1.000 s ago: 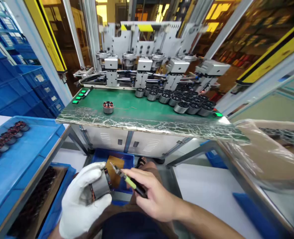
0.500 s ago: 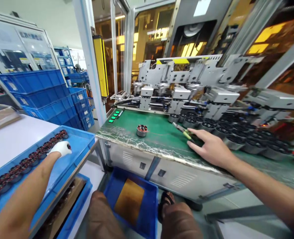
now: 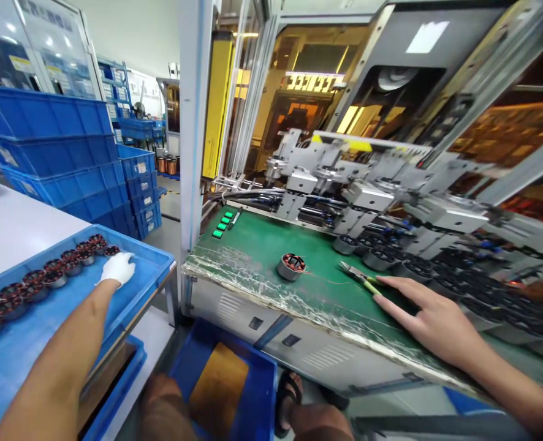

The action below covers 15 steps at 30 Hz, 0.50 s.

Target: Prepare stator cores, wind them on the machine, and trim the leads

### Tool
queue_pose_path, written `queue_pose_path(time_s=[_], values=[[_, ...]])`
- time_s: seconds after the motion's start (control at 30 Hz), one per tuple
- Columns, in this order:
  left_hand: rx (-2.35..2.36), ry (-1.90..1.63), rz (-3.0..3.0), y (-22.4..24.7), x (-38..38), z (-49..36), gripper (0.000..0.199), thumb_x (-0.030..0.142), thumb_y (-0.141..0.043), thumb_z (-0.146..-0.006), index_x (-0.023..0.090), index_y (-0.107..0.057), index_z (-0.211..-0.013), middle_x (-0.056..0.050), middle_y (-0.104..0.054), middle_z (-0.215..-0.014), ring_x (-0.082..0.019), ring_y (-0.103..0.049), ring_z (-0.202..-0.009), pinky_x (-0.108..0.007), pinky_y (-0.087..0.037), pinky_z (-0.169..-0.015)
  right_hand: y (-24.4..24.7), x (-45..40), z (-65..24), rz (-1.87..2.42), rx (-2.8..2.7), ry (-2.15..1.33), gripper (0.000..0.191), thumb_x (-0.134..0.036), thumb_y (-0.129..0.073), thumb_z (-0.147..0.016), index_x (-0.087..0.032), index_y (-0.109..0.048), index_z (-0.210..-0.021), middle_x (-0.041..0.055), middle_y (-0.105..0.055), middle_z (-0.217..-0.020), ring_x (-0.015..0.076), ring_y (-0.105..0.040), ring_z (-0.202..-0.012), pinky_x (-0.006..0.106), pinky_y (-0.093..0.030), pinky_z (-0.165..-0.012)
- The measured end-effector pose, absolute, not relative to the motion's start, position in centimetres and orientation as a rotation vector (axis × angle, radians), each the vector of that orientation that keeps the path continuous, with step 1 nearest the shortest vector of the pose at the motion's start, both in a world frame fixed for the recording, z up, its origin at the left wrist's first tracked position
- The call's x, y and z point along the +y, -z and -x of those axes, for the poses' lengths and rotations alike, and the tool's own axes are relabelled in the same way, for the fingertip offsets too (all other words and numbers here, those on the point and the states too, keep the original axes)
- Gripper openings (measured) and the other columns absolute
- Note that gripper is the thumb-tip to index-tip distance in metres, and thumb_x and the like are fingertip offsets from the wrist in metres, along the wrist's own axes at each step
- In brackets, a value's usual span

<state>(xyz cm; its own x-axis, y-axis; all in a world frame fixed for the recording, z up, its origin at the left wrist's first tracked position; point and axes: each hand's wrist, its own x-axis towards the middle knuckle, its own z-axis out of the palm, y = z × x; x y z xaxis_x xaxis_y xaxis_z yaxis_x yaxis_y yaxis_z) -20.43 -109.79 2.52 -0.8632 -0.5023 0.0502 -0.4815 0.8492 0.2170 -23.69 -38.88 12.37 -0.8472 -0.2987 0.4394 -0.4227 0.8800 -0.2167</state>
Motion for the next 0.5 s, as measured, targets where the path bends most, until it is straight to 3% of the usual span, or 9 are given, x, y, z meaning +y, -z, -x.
queue_pose_path(time_s=[0.13,0.27,0.5], values=[[-2.943,0.317,-0.695,-1.3,-110.7,20.9,0.046,0.044,-0.056,-0.093,0.015,-0.056,-0.129,-0.013,-0.047,-0.147,-0.029,-0.045,-0.134,-0.053,-0.035,-0.111,-12.4,-38.9,23.6,-0.524,-2.655,-0.444,0.049,-0.062,-0.049,-0.083,-0.025,-0.064,-0.112,0.0091,-0.066,-0.118,0.0301,-0.063,-0.11,0.047,-0.048,-0.104],[-2.953,0.318,-0.643,-2.2,-110.9,20.3,0.044,0.045,-0.055,-0.093,0.015,-0.059,-0.125,-0.013,-0.05,-0.145,-0.029,-0.047,-0.133,-0.052,-0.036,-0.111,-12.8,-39.3,23.4,-0.506,-2.668,-0.467,0.048,-0.059,-0.05,-0.082,-0.023,-0.065,-0.11,0.0115,-0.066,-0.118,0.0307,-0.063,-0.11,0.047,-0.048,-0.104],[-2.944,0.247,-0.755,-4.5,-111.8,17.8,0.052,0.058,-0.045,-0.094,0.013,-0.063,-0.112,-0.01,-0.067,-0.112,-0.026,-0.064,-0.104,-0.048,-0.049,-0.094,-12.9,-39.5,23.3,-0.501,-2.674,-0.469,0.047,-0.055,-0.05,-0.085,-0.02,-0.065,-0.113,0.013,-0.066,-0.12,0.0295,-0.062,-0.113,0.044,-0.046,-0.105]])
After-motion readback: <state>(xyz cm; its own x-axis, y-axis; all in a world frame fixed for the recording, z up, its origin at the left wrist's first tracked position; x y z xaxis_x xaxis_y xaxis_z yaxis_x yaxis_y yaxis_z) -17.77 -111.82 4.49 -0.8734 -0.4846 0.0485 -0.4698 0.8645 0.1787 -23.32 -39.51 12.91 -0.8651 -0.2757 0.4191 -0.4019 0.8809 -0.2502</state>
